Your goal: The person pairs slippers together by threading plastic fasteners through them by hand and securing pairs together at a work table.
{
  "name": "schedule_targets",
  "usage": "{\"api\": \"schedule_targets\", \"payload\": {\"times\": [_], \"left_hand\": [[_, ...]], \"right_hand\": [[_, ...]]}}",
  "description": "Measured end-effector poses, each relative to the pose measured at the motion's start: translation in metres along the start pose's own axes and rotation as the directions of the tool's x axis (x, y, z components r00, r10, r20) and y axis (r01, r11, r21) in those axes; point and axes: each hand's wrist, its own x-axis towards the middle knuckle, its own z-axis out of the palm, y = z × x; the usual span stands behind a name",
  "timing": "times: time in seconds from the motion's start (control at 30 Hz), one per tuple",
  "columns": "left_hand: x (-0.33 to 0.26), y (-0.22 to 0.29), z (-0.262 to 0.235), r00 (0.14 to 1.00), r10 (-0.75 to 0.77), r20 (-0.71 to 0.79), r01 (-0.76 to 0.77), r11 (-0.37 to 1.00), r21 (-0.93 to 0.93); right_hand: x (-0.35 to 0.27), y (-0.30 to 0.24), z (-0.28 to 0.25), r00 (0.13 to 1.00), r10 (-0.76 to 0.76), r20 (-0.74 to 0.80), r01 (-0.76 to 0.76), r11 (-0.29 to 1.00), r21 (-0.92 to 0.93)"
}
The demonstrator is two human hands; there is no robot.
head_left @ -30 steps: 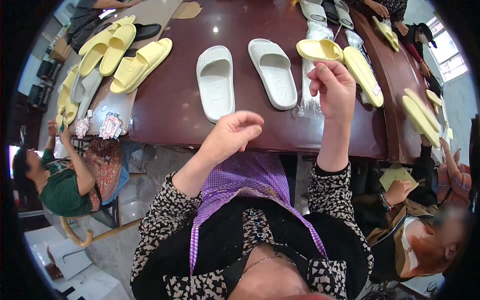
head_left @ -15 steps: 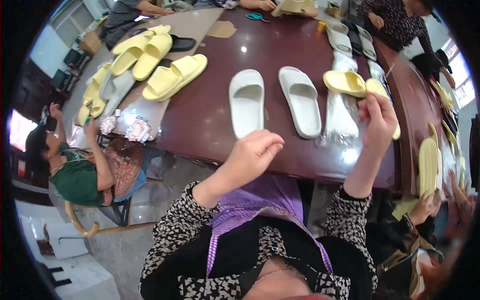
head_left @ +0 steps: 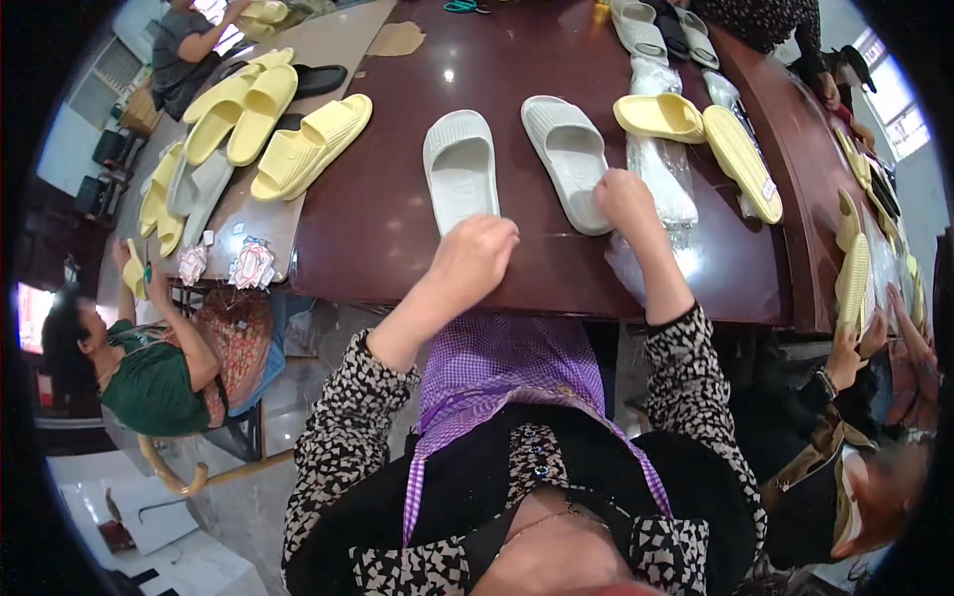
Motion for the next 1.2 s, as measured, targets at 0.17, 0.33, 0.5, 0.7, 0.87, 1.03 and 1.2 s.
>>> {"api": "schedule_targets", "payload": {"times": [0.17, 0.33, 0.5, 0.7, 0.87, 1.03, 1.2], "left_hand": [[0.028, -0.057, 0.013, 0.999, 0.030, -0.022, -0.027, 0.993, 0.115], [0.045, -0.098, 0.033, 0.998, -0.023, -0.061, 0.030, 0.991, 0.132], [0.051, -0.115, 0.036, 0.998, -0.048, -0.048, 0.049, 0.999, 0.013], [0.047, -0.097, 0.036, 0.996, -0.046, 0.082, 0.060, 0.982, -0.177], [0.041, -0.095, 0.036, 0.996, 0.021, 0.089, -0.007, 0.988, -0.155], [0.044, -0.090, 0.038, 0.992, -0.090, 0.090, 0.095, 0.994, -0.049], [0.035, -0.092, 0.041, 0.994, -0.104, 0.036, 0.105, 0.994, -0.022]], "right_hand": [[0.037, -0.016, 0.023, 1.000, 0.018, -0.016, -0.018, 1.000, 0.005], [0.062, -0.025, 0.061, 0.978, -0.031, -0.205, 0.090, 0.954, 0.285], [0.060, -0.036, 0.053, 0.985, -0.114, -0.131, 0.156, 0.909, 0.387], [0.022, -0.053, 0.052, 0.976, -0.202, 0.075, 0.086, 0.681, 0.727], [0.005, -0.050, 0.055, 0.985, -0.158, 0.066, 0.043, 0.602, 0.797], [0.001, -0.055, 0.025, 0.965, -0.246, -0.095, 0.259, 0.809, 0.528], [0.012, -0.056, 0.000, 0.985, -0.147, -0.085, 0.170, 0.842, 0.511]]}}
